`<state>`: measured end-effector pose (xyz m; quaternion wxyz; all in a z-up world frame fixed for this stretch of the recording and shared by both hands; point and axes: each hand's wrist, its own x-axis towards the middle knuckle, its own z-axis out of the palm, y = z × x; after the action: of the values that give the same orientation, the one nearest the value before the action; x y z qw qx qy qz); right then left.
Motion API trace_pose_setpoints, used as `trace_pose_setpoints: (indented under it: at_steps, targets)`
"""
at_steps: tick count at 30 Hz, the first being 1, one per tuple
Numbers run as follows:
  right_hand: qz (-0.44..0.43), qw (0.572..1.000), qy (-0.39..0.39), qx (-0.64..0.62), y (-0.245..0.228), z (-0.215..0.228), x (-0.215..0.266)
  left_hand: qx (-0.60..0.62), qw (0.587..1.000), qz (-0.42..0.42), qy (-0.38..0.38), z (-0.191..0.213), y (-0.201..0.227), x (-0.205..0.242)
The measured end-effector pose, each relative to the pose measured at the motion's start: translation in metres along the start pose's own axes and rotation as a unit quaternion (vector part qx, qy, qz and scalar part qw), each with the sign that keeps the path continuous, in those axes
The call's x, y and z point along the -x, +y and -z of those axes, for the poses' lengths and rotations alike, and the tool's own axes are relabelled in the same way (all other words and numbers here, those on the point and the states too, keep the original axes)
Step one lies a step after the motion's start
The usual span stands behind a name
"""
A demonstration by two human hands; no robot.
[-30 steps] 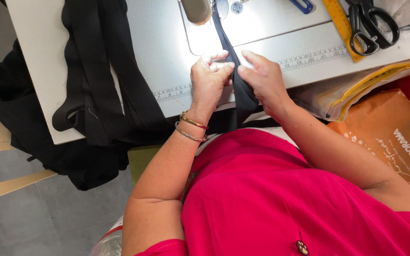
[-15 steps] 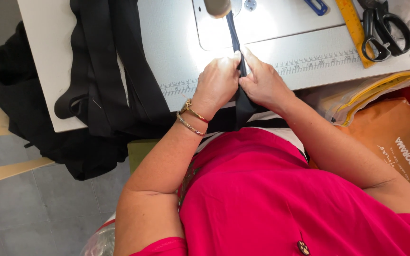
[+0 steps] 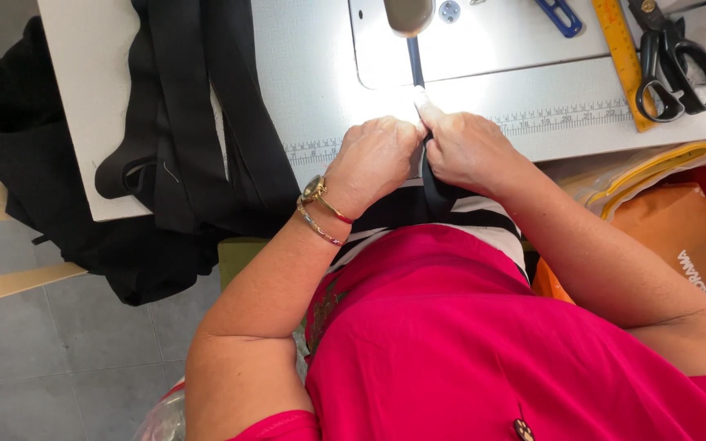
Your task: The person is sewing black fabric strips using an industrial sewing machine, carefully aligning the edges before feeding them under the needle.
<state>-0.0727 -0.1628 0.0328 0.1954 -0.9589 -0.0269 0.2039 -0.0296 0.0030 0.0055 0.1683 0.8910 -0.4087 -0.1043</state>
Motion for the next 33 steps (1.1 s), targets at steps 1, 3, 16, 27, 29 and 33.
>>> trace_pose_setpoints:
  at_steps: [1, 3, 16, 27, 29, 33]
  targets:
    - [0.0, 1.0, 0.001, 0.001, 0.001, -0.003, -0.001, 0.0, 1.0, -0.001, 0.001, 0.006, -0.003, -0.002]
    - [0.019, 0.996, 0.025, 0.081, 0.003, -0.009, -0.003, 0.023, 0.999, -0.014, -0.036, 0.018, -0.007, -0.006]
    - [0.035, 0.98, 0.04, 0.19, 0.001, -0.017, -0.006, -0.105, 0.936, -0.169, 0.29, 0.037, -0.051, -0.048]
    - [0.05, 0.98, 0.057, 0.182, 0.0, -0.019, -0.006, -0.094, 0.922, -0.243, 0.285, 0.062, -0.052, -0.034]
    - [0.048, 0.98, 0.067, 0.179, 0.002, -0.018, -0.014, -0.098, 0.923, -0.246, 0.278, 0.058, -0.06, -0.04]
    - [0.003, 0.989, 0.007, 0.149, 0.0, -0.003, -0.037, 0.033, 0.968, -0.142, 0.205, 0.034, -0.082, -0.056]
